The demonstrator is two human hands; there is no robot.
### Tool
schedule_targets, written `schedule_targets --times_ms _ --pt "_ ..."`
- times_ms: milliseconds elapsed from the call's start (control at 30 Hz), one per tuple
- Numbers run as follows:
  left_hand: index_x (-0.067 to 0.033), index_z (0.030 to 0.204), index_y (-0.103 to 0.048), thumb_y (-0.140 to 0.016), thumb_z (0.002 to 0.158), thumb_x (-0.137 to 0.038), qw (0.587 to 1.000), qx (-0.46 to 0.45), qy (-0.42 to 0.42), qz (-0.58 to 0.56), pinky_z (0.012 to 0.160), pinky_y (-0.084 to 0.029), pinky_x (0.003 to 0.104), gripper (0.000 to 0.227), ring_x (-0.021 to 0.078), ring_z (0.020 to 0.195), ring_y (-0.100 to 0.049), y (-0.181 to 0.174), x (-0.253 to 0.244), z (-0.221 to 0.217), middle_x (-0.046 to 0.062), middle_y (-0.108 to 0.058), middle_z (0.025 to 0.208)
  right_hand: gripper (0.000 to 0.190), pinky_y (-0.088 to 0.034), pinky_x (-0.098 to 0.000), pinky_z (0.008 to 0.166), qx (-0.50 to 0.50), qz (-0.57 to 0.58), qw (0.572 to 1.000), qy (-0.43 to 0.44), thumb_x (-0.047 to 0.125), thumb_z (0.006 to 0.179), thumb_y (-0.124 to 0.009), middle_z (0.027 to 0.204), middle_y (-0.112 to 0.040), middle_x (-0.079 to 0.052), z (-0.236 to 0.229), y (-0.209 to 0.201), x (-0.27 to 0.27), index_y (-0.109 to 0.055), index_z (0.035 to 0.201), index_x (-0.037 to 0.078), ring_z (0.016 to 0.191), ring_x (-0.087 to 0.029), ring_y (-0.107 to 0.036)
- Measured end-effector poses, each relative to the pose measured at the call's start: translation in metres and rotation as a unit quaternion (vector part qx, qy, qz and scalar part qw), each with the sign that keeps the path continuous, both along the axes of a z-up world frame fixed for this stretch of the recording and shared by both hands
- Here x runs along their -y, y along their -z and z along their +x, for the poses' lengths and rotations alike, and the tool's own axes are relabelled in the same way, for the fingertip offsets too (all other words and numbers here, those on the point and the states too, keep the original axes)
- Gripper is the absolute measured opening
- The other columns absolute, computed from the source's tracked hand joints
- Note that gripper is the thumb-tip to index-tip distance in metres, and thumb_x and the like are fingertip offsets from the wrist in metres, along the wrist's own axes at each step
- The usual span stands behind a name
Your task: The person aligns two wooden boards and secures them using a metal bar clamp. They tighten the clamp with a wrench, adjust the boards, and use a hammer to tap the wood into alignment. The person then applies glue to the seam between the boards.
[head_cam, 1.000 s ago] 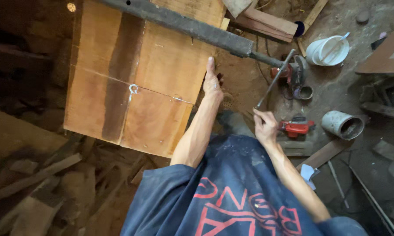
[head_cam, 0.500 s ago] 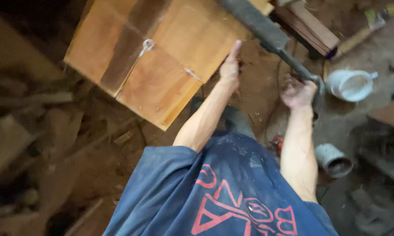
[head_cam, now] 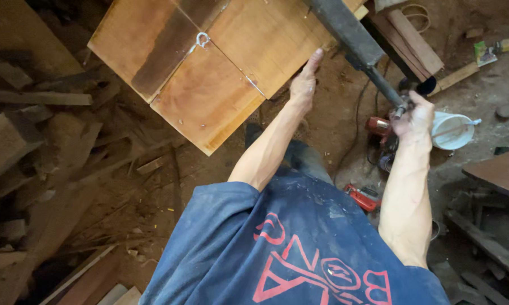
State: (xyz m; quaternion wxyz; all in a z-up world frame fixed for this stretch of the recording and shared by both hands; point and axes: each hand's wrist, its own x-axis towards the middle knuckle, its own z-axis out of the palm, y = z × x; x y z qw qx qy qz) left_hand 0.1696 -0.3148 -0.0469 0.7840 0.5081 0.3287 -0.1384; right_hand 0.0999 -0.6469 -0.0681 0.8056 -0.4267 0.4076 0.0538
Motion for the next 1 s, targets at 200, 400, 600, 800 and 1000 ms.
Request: schedule_targets --times_ms 200,400,600,800,1000 --pt "-0.0008 0.135 -0.066 -0.074 0.084 -0.06 0.986 0.12 -0.043 0.108 0.11 -0.041 0.037 0.078 0.027 0.128 -0.058 -0.005 0.0 -0.004 0.014 -0.065 0.14 0.015 -0.05 -0.0351 0.074 -0.014 0.034 0.999 0.005 0.023 0.097 -0.068 0.093 -0.071 -0.003 -0.006 -0.028 -0.033 -0.068 0.107 0.012 0.085 -0.019 -0.064" --pt "-0.0014 0.137 -0.064 -0.07 0.088 -0.061 0.994 0.097 -0.022 0.048 0.112 -0.039 0.036 0.078 0.0243 0.129 -0.056 0.001 0.006 -0.002 0.012 -0.063 0.142 0.027 -0.048 -0.0302 0.068 0.082 -0.015 0.996 0.019 0.009 0.097 -0.067 0.102 -0.069 -0.005 -0.006 -0.043 -0.041 -0.065 0.124 0.006 0.086 -0.018 -0.062" --pt "-0.0042 0.136 -0.066 -0.069 0.082 -0.065 1.0 0.004 0.012 -0.013 0.092 -0.049 0.035 0.082 0.0194 0.1 -0.062 0.015 0.003 0.0 0.008 -0.067 0.135 0.053 -0.059 -0.0284 0.074 0.198 -0.197 0.954 0.106 -0.014 0.087 -0.063 0.11 -0.067 -0.007 0.007 -0.073 -0.06 -0.055 0.138 -0.001 0.089 -0.018 -0.066" --pt "-0.0005 0.137 -0.063 -0.07 0.081 -0.069 0.996 -0.066 0.062 0.027 0.083 -0.05 0.036 0.089 0.0199 0.094 -0.061 0.065 -0.002 -0.001 0.015 -0.066 0.129 0.044 -0.06 -0.0286 0.081 0.248 -0.381 0.887 0.083 -0.013 0.096 -0.064 0.113 -0.068 -0.008 -0.008 -0.132 -0.106 -0.056 0.138 -0.003 0.095 -0.016 -0.067" --pt "0.0103 0.127 -0.062 -0.074 0.077 -0.071 0.946 -0.173 0.201 0.184 0.089 -0.053 0.038 0.096 0.026 0.104 -0.068 0.051 -0.017 -0.05 0.018 -0.07 0.123 0.034 -0.058 -0.0304 0.085 0.235 -0.551 0.8 0.035 -0.008 0.101 -0.063 0.104 -0.067 -0.008 -0.015 -0.161 -0.139 -0.056 0.134 -0.004 0.093 -0.017 -0.068"
